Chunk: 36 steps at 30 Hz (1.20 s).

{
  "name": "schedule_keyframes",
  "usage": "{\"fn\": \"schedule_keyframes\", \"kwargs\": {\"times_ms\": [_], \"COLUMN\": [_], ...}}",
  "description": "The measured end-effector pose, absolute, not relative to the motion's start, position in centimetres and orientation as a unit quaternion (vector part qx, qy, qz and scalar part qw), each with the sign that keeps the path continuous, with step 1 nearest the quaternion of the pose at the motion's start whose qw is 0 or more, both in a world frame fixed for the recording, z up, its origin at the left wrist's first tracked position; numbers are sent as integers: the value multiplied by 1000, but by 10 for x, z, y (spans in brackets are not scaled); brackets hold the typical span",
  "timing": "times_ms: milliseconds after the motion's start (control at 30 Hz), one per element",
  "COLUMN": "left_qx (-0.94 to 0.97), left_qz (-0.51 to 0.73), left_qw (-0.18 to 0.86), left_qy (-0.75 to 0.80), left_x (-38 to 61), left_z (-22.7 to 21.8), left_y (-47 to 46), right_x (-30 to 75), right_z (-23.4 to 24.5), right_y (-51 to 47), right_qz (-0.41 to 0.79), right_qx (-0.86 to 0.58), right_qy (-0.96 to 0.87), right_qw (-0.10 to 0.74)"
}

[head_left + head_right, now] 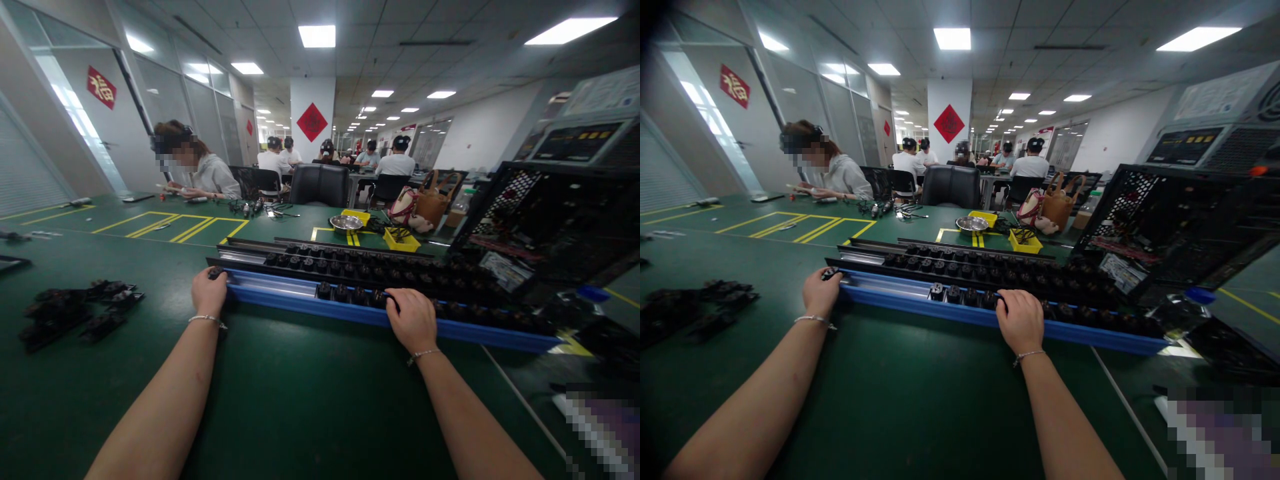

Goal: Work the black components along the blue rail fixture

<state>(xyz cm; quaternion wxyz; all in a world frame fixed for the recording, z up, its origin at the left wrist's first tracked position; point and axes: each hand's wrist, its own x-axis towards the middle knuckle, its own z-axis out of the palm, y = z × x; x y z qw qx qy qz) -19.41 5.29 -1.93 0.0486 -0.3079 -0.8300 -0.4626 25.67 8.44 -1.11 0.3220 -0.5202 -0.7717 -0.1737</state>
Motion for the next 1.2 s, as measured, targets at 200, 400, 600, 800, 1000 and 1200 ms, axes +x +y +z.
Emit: {"fn": "schedule_keyframes", "kwargs": {"times_ms": [200,400,600,800,1000,1200], "left_qx": [-291,-274,-275,-289,-297,-298], "left_qz": [-467,-469,-464,-447,-430,-433], "left_qw": [27,14,20,29,33,38], "left_qy": [-834,-840,-842,-846,-852,-850], "left_x": [-193,-191,-193,-191,-189,-189], "left_z": [-16,-14,-16,-15,-12,-12], "left_y": [52,52,53,52,50,49], "right_x": [257,257,257,257,258,258], "right_z": [-11,-11,-10,-10,-12,-11], "right_y": [84,85,84,84,86,86], "right_qz": [-173,-170,-169,-168,-168,-169], "right_qx": [-523,-523,-523,-520,-518,-513], "right_qy": [-770,-770,-772,-775,-773,-776], "right_qw": [321,322,319,317,326,327]}}
